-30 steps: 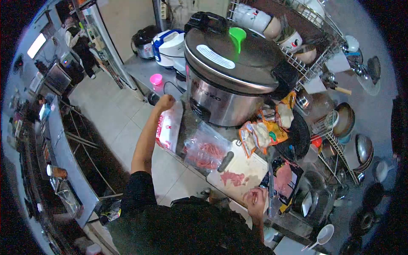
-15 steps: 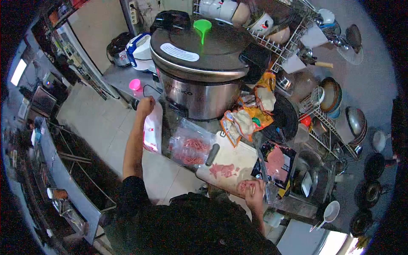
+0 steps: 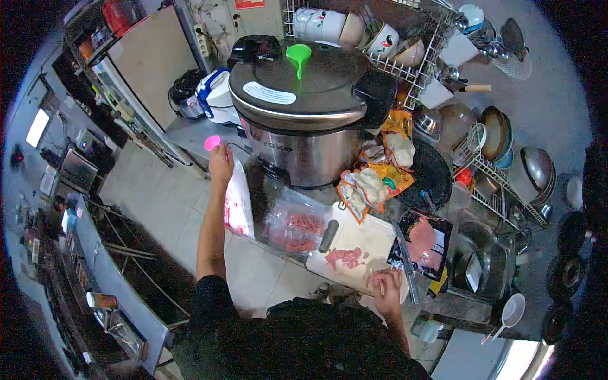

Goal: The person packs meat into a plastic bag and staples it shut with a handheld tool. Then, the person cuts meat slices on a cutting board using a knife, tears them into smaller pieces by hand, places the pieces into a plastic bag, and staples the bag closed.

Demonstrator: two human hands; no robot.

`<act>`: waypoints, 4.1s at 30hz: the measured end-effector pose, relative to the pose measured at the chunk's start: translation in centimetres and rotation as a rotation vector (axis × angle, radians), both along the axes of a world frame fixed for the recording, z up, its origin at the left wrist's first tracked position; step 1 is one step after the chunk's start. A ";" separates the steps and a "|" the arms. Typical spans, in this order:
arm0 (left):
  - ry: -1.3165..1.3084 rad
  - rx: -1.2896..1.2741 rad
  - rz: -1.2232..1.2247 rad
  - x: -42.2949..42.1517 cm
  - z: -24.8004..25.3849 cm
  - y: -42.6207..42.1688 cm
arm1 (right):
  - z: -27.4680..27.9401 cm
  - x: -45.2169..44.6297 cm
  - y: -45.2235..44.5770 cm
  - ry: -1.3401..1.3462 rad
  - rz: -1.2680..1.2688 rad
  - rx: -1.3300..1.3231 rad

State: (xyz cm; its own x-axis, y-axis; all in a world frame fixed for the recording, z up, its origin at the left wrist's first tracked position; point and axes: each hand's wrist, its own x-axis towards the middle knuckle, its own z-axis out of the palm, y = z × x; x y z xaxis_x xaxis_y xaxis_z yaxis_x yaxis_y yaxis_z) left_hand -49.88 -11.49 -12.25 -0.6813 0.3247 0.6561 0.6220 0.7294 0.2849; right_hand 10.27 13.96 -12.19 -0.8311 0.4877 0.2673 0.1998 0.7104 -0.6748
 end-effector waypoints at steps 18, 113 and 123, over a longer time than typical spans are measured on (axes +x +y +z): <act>0.113 0.749 -0.216 15.3 22.1 -1.4 | 2.1 -0.2 -0.7 0.057 -0.066 -0.044; -0.741 -0.379 -0.613 48.4 6.0 -10.1 | 0.6 -17.1 7.0 -0.419 1.465 0.598; -0.718 -0.259 -0.760 47.8 9.0 -3.0 | -2.3 -12.8 9.5 -0.141 1.090 0.559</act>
State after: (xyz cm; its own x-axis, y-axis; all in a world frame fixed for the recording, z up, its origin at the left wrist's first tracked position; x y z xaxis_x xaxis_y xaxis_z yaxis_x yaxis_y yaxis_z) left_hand -2.06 -14.51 -3.23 -0.4411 0.8969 0.0334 0.6863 0.3131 0.6565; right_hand -2.49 23.42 -14.51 -0.7705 -0.6308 0.0916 -0.6314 0.7355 -0.2457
